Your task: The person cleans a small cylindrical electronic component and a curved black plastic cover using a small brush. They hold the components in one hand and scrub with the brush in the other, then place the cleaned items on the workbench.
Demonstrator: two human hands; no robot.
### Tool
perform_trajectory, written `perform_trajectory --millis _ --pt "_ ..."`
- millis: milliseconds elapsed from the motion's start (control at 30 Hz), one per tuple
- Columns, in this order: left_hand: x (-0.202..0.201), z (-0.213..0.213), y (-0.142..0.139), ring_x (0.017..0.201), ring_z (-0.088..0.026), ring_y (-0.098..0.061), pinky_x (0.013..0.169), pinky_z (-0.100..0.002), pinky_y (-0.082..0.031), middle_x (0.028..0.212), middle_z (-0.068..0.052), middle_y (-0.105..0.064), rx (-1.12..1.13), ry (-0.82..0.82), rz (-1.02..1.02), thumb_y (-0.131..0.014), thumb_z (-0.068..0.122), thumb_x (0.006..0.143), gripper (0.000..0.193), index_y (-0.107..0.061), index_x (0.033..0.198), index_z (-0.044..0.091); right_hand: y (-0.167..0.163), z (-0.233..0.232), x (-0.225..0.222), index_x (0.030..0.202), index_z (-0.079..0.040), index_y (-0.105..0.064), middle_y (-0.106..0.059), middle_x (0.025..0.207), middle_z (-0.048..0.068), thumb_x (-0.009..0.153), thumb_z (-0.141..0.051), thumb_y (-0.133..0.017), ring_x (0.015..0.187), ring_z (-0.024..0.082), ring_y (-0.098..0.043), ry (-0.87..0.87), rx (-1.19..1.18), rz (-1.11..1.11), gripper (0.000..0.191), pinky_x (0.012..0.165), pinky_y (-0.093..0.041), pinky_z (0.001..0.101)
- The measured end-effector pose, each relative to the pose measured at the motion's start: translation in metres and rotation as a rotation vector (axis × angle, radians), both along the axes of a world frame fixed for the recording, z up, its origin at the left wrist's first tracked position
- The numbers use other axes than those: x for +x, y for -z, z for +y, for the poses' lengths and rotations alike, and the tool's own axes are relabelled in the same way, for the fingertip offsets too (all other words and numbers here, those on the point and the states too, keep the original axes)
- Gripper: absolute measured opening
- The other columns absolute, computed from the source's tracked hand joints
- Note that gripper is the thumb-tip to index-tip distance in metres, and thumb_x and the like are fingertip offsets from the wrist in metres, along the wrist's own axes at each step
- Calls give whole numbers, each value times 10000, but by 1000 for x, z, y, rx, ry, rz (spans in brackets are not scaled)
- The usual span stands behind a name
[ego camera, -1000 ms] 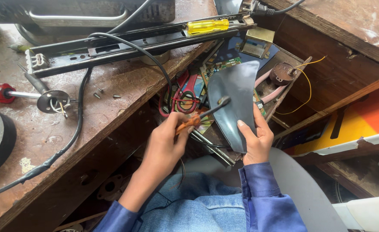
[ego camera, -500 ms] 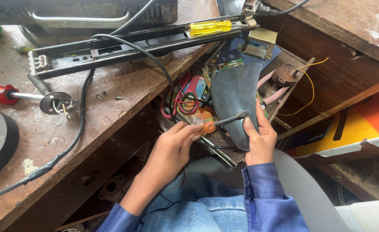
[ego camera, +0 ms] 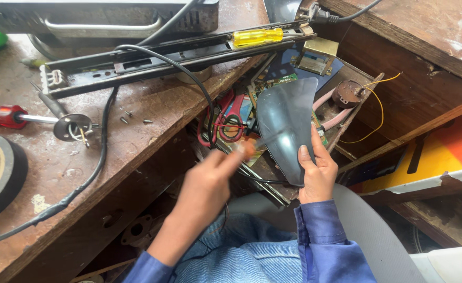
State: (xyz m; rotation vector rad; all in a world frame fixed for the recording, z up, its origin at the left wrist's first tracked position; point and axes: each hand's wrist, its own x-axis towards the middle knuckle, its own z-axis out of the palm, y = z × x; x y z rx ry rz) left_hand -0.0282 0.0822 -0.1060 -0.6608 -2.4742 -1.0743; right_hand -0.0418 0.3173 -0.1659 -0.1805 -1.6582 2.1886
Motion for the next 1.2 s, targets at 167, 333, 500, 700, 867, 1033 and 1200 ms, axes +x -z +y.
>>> perform_trajectory --millis 167,333,500,700,867,1033,1200 --pt "0 4 2 725 -384 -673 608 -464 -561 919 -175 -639 -16 -176 -31 -580 -116 834 589 -645 1366 128 -2 -2 2 1519 13 -471 -531 1547 135 952 30 -624 1335 154 -556 7 11 -10 588 1122 -415 274" --pt "0 -5 2 710 -346 -700 643 -457 -578 867 -150 -639 22 40 -128 -550 -134 791 644 -683 1329 194 -2 -2 3 1528 5 -475 -570 1503 142 949 31 -621 1275 162 -582 3 -33 -26 598 1085 -441 269" --pt "-4 -16 -7 792 -368 -706 674 -458 -574 946 -158 -669 4 -44 -67 -587 -118 811 555 -705 1278 157 -2 -3 2 1506 22 -489 -554 1528 129 954 57 -610 1368 163 -536 74 116 -14 567 1135 -403 263" --pt "-6 -38 -21 920 -300 -761 765 -405 -617 1050 -113 -731 71 102 -45 -567 -127 791 500 -730 1181 139 -6 -5 4 1498 13 -486 -545 1534 127 937 71 -590 1378 161 -530 73 116 -12 573 1142 -385 270" --pt "-4 -36 -22 808 -335 -717 713 -450 -574 876 -141 -692 -101 147 -205 -620 -110 780 543 -790 1188 206 -5 -7 5 1500 11 -495 -571 1507 129 947 59 -592 1330 166 -559 59 76 -17 563 1119 -410 275" --pt "-3 -34 -20 840 -301 -745 741 -422 -606 954 -107 -714 -4 91 -130 -552 -128 782 541 -759 1169 188 -4 -8 5 1499 17 -489 -562 1511 127 954 52 -615 1339 158 -550 71 92 -4 560 1133 -396 274" --pt "0 -34 -16 812 -314 -730 714 -436 -586 914 -107 -711 -38 163 -258 -593 -85 814 473 -770 1148 198 -5 -9 6 1508 11 -483 -563 1516 128 945 46 -604 1336 159 -555 61 109 -7 576 1127 -398 278"
